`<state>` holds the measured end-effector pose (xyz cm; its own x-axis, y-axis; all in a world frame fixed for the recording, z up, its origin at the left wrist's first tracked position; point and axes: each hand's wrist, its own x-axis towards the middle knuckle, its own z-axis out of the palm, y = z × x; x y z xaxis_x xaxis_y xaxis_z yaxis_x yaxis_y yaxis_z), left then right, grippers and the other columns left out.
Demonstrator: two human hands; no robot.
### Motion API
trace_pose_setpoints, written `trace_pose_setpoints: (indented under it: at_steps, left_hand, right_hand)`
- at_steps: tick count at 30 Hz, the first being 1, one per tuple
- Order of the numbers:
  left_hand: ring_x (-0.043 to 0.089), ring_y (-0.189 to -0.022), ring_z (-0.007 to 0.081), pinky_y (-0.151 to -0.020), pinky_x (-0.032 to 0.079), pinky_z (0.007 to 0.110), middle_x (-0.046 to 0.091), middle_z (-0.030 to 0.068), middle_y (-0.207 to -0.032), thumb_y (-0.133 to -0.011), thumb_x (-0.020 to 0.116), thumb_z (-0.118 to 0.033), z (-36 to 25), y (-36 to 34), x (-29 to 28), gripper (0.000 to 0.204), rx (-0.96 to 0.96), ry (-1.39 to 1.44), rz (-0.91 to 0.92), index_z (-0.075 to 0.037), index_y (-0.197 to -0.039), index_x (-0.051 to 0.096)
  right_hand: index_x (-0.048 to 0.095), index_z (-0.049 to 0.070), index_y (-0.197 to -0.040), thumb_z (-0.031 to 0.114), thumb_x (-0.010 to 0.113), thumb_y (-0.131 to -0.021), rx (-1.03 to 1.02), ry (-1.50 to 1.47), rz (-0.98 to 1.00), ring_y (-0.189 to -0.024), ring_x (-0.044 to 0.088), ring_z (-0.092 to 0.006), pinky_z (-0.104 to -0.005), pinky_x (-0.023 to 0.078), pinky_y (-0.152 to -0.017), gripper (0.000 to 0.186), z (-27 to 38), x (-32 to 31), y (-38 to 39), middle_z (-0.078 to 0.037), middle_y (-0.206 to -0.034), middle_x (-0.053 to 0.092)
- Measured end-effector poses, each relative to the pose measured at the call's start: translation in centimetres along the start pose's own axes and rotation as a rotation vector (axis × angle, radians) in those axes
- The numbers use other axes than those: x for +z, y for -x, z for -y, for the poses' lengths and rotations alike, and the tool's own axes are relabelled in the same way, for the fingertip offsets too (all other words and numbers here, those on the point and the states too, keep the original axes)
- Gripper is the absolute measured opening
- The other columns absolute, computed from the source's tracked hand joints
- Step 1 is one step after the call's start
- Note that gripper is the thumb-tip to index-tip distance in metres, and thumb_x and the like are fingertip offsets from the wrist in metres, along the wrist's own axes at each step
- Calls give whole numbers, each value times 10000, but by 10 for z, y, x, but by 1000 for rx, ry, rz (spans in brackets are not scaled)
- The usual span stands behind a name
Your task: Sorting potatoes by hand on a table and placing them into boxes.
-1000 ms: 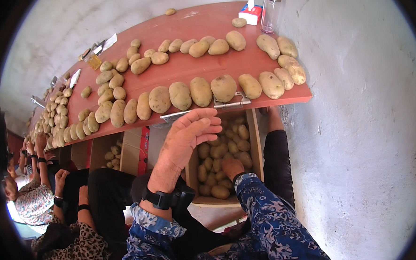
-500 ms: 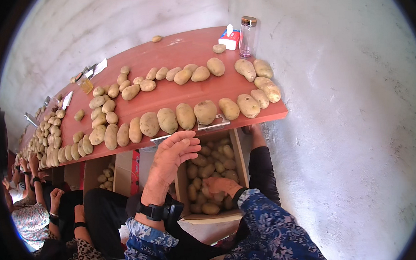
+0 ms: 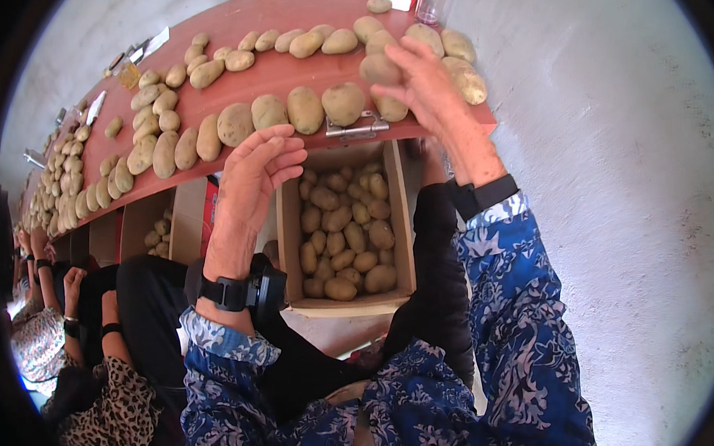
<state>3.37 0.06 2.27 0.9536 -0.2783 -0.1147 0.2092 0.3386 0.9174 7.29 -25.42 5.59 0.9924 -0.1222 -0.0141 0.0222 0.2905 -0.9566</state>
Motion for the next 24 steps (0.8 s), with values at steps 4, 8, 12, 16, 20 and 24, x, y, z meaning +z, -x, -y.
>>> trace_pose_setpoints:
  at_steps: [4, 8, 12, 16, 20, 24]
  left_hand:
    - [635, -909, 162, -789, 527, 269, 643, 107, -1015, -935, 511, -147, 0, 0, 2, 288, -5, -54, 4, 18, -1164, 566]
    - [636, -914, 165, -793, 526, 270, 643, 109, -1019, -935, 511, -150, -1, 2, 5, 289, 14, -57, 33, 19, -1162, 571]
    - [637, -923, 170, -799, 525, 275, 644, 113, -1025, -934, 512, -149, 0, 3, 6, 284, 10, -69, 43, 19, -1153, 580]
    - [639, -926, 171, -804, 524, 280, 647, 114, -1024, -933, 513, -144, 0, 5, 5, 281, 28, -64, 41, 17, -1152, 583]
    - [639, -907, 168, -795, 523, 282, 649, 110, -1012, -930, 517, -137, -3, 4, 4, 269, 73, -17, -13, 15, -1141, 587]
    - [637, -875, 161, -777, 518, 282, 648, 101, -989, -926, 518, -120, -5, 3, 6, 245, 48, 27, -104, 13, -1118, 593]
  right_hand:
    - [340, -27, -1354, 154, 570, -924, -143, 114, -102, -1158, 526, -225, -378, 505, -920, 520, -13, -3, 13, -120, -1247, 509]
    - [476, -21, -1261, 115, 559, -918, -176, 153, 72, -1009, 614, -200, -332, 530, -848, 378, -43, -8, 57, -116, -1152, 589]
    - [606, 16, -1065, 98, 557, -918, 115, 273, 220, -736, 648, -121, -246, 531, -654, 175, -100, -7, 104, -51, -883, 655]
    - [628, -11, -971, 137, 601, -880, 286, 552, 271, -678, 645, -131, -268, 511, -611, 176, -152, -12, 117, -62, -799, 657]
    - [630, -37, -952, 172, 599, -837, 197, 1052, 322, -795, 669, -270, -381, 517, -703, 240, -184, -15, 99, -163, -861, 672]
    - [656, -12, -956, 149, 570, -811, 147, 1473, 483, -968, 638, -341, -452, 503, -826, 233, -215, -3, 66, -193, -988, 670]
